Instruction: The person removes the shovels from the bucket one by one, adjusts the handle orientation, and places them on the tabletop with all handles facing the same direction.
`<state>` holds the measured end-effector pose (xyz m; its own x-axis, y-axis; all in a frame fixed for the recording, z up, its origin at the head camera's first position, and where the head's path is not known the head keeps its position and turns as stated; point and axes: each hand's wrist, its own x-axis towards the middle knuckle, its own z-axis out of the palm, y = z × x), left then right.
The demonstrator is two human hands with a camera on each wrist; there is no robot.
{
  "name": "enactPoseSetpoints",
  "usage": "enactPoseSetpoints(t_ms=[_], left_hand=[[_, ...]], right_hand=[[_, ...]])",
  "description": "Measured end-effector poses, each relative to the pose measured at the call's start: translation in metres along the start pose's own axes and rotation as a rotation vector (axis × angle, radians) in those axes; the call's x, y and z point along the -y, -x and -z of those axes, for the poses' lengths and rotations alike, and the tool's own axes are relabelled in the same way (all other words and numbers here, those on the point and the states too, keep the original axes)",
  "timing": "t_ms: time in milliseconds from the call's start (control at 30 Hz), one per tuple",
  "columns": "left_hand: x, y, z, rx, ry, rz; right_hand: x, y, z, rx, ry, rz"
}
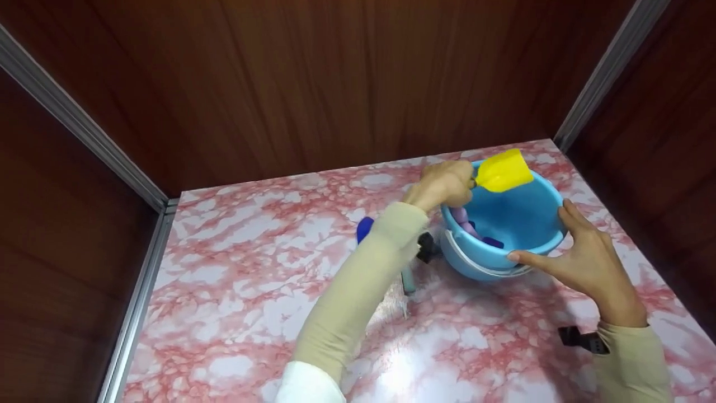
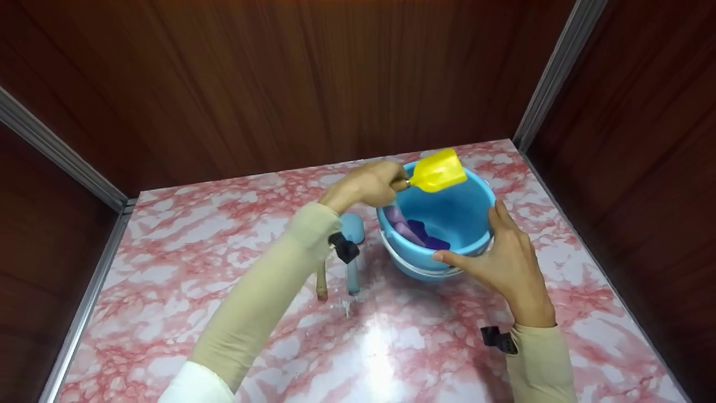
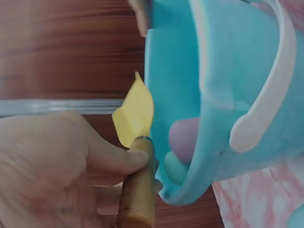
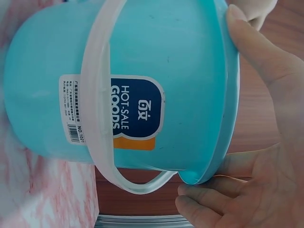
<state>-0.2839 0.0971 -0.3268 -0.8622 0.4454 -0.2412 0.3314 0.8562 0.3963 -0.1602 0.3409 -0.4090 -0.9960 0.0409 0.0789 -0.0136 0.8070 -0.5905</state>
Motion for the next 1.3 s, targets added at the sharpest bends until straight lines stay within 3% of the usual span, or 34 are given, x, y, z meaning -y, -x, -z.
enactPoseSetpoints(t_ms=[67, 267, 400, 633, 833, 1033, 1300], left_hand=[[0.01, 0.001, 0.004, 0.027, 0.13, -0.006], [0.046, 0.006, 0.004, 0.206, 0.503, -0.059], [0.064, 0.012, 0.0, 0.252, 0.652, -0.098], [0.075, 0.026, -0.004, 0.203, 0.764, -0.091], [0.082, 0.038, -0.008, 0.095, 0.868, -0.02], [0.114, 0.049, -0.023, 0.054, 0.986, -0.019], [0.153, 0.066, -0.045, -0.07, 1.012, 0.093]], right_hand=[[0.0, -0.001, 0.0, -0.003, 0.001, 0.003], [0.0, 0.001, 0.0, -0.008, 0.007, 0.014], [0.001, 0.001, -0.003, -0.005, 0.01, 0.007], [0.0, 0.002, -0.003, -0.006, 0.004, -0.008], [0.0, 0.001, 0.001, -0.041, 0.013, -0.001], [-0.001, 0.0, -0.003, -0.046, 0.013, 0.013], [0.0, -0.001, -0.006, -0.035, 0.007, 0.018]])
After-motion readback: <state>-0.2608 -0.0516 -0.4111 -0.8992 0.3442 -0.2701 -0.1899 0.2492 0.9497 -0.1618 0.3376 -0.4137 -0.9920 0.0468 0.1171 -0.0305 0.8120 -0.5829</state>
